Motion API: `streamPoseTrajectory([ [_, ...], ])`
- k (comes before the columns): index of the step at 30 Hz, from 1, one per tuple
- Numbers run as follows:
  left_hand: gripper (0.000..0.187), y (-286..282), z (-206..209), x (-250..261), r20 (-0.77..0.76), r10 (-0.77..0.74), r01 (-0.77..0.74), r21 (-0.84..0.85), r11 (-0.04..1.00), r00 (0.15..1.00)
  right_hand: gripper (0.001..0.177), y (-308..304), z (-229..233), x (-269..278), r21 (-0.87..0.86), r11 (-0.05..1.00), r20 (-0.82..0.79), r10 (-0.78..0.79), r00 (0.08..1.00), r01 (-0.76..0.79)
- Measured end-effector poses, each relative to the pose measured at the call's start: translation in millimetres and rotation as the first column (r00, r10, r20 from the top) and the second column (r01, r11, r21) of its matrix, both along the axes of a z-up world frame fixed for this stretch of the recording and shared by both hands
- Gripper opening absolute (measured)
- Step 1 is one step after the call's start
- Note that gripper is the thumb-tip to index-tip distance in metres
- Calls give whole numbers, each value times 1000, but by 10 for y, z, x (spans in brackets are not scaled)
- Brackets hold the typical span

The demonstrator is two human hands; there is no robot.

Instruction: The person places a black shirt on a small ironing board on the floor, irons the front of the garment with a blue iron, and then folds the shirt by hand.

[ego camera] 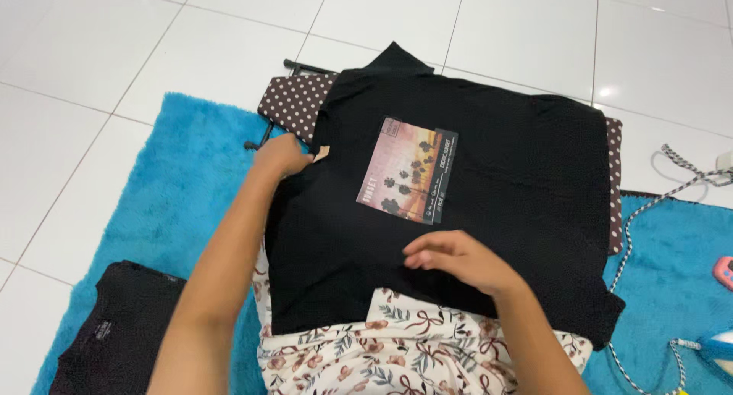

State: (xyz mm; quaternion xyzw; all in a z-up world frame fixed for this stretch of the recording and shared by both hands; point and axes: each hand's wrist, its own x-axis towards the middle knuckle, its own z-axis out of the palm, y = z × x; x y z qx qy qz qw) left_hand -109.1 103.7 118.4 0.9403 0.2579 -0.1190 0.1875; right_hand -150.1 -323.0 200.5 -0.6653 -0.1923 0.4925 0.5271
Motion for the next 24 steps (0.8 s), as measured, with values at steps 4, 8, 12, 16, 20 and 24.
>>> streamPoseTrajectory([
  [4, 108, 281, -1297, 671, -207, -36, 5, -152, 988, 978, 41, -389, -46, 180, -99, 973, 170, -189, 967, 208],
  [8, 71, 775, -1650, 751, -613, -218, 172, -134, 976, 760, 43, -960, -226, 355, -245, 921, 141, -277, 951, 304],
  [12, 78, 1170, -1592, 892, -756, -237, 108, -217, 970, 611, 46, -1460, -438, 784, -414, 827, 255, -296, 921, 381],
  [16, 46, 1106, -1400, 1307, 32, -100, 97, 69, 993, 995, 46, -1644, -760, 1341, -475, 727, 537, -208, 818, 496],
  [20, 43, 550, -1223, 1747, 219, 199, -180, -102, 978, 955, 45, -1616, -1267, 1901, -436, 648, 696, -198, 690, 625],
  [24, 38, 48, -1068, 2040, 299, 333, -332, -54, 942, 894, 61, -1784, -1712, 2231, -237, 642, 949, -8, 315, 729],
])
